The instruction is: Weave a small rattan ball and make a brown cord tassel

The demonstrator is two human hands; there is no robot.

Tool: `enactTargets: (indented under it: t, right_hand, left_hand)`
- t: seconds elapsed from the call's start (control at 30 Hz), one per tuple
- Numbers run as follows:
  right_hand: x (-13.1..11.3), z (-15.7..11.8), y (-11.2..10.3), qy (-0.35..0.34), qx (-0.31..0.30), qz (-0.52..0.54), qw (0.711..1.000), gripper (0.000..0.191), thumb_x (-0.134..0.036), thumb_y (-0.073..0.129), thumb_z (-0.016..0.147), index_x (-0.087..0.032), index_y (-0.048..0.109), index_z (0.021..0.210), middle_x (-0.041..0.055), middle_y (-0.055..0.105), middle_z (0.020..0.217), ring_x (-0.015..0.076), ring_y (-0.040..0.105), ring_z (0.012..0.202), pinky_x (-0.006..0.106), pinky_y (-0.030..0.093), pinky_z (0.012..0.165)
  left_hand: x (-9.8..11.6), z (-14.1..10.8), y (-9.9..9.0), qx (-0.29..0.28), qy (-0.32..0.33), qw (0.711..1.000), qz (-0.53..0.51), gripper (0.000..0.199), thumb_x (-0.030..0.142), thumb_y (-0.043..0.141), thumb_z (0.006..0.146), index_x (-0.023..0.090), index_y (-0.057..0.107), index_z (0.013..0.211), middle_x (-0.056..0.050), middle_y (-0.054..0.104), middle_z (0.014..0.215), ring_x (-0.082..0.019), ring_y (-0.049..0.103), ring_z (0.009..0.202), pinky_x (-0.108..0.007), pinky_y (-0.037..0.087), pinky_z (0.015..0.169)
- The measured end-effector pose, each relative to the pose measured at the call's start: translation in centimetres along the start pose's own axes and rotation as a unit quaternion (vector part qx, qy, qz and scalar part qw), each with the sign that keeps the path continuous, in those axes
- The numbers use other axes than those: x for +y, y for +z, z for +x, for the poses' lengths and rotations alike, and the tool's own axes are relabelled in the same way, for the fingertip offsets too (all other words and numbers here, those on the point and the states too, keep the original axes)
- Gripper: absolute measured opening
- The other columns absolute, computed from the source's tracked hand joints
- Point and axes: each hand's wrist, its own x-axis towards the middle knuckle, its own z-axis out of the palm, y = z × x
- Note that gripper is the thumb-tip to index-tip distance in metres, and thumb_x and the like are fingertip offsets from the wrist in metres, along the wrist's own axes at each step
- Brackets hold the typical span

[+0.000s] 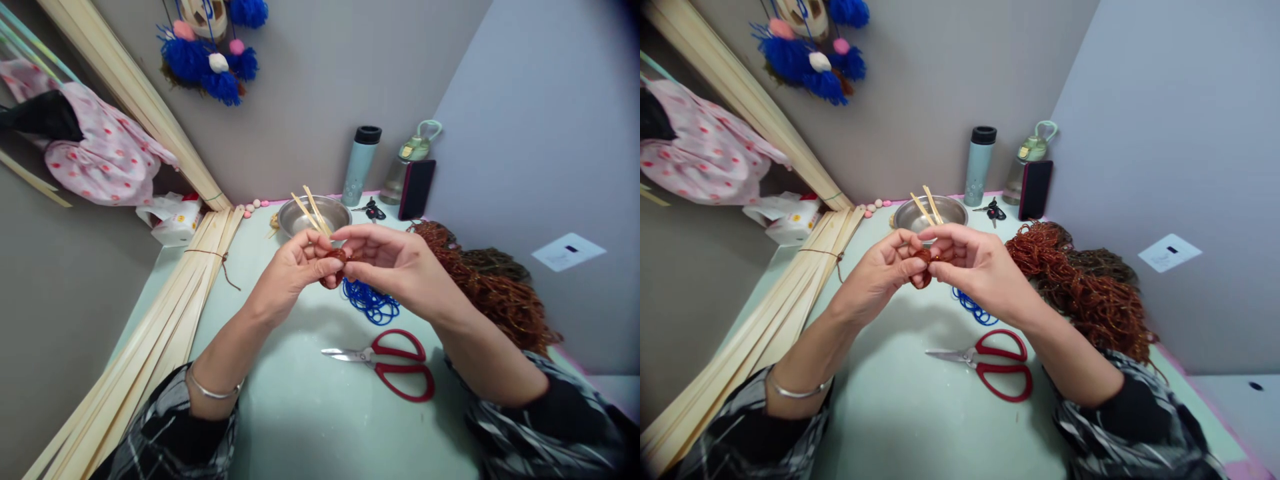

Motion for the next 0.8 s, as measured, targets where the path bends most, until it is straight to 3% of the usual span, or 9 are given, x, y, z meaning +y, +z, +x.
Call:
enactTargets:
  t: [0.17,0.3,0.47,0.53,0.67,0.8]
  right_hand:
    - [-0.4,-0.2,0.2,-0.014,-0.060,-0.014,0.998,0.016,-0.022,0.075,0.086,-0.020,0.078,0.102,0.0051,0.073,0.094,0.0190,0.074,0.081,0.035,0.062,0.079]
    - [-0.2,0.0,0.2,-0.015,0.001,-0.015,1.000,0.011,-0.026,0.082,0.081,-0.019,0.078,0.087,0.0032,0.072,0.082,0.0177,0.073,0.073,0.033,0.062,0.071]
    - [0.5,0.6,-0.4,-0.025,0.091,-0.038,0.995,0.010,-0.023,0.084,0.075,-0.019,0.076,0.081,0.0010,0.071,0.074,0.0143,0.067,0.066,0.030,0.059,0.066]
    - [0.7,0.6,-0.5,-0.026,0.103,-0.041,0.994,0.010,-0.023,0.083,0.075,-0.020,0.076,0.081,0.0010,0.072,0.075,0.0144,0.067,0.065,0.030,0.059,0.065]
    - [0.7,0.7,-0.5,-0.037,0.127,-0.039,0.990,0.009,-0.021,0.082,0.075,-0.021,0.074,0.079,0.0017,0.074,0.079,0.0152,0.068,0.068,0.030,0.059,0.066]
    - [1.3,1.0,-0.6,-0.041,0.154,-0.029,0.987,0.010,-0.020,0.083,0.073,-0.021,0.073,0.077,0.0001,0.072,0.072,0.0142,0.066,0.063,0.029,0.057,0.063]
  left_hand:
    - [-0.1,0.1,-0.7,-0.036,-0.066,0.997,-0.014,0.032,0.028,0.080,0.079,0.020,0.051,0.087,0.004,0.064,0.058,-0.011,0.061,0.056,-0.023,0.047,0.059]
    - [0.1,0.1,-0.8,-0.045,-0.070,0.995,-0.046,0.028,0.025,0.079,0.080,0.018,0.054,0.090,0.003,0.066,0.067,-0.010,0.062,0.062,-0.024,0.050,0.067]
    - [-0.1,0.2,-0.3,0.041,0.003,0.999,-0.029,0.043,0.016,0.084,0.070,0.019,0.062,0.107,-0.003,0.069,0.105,-0.015,0.066,0.096,-0.027,0.051,0.085]
    - [-0.4,0.2,-0.2,0.053,0.018,0.998,-0.001,0.038,0.020,0.082,0.074,0.019,0.066,0.108,-0.004,0.069,0.108,-0.017,0.065,0.101,-0.028,0.050,0.090]
    - [-0.7,0.2,-0.3,0.044,-0.006,0.997,0.055,0.016,0.030,0.075,0.083,0.016,0.072,0.090,-0.004,0.072,0.091,-0.015,0.066,0.085,-0.030,0.051,0.087]
    - [-0.5,0.4,-0.4,0.117,0.033,0.991,0.047,0.014,0.029,0.077,0.079,0.017,0.071,0.085,-0.001,0.072,0.084,-0.013,0.066,0.073,-0.030,0.054,0.079]
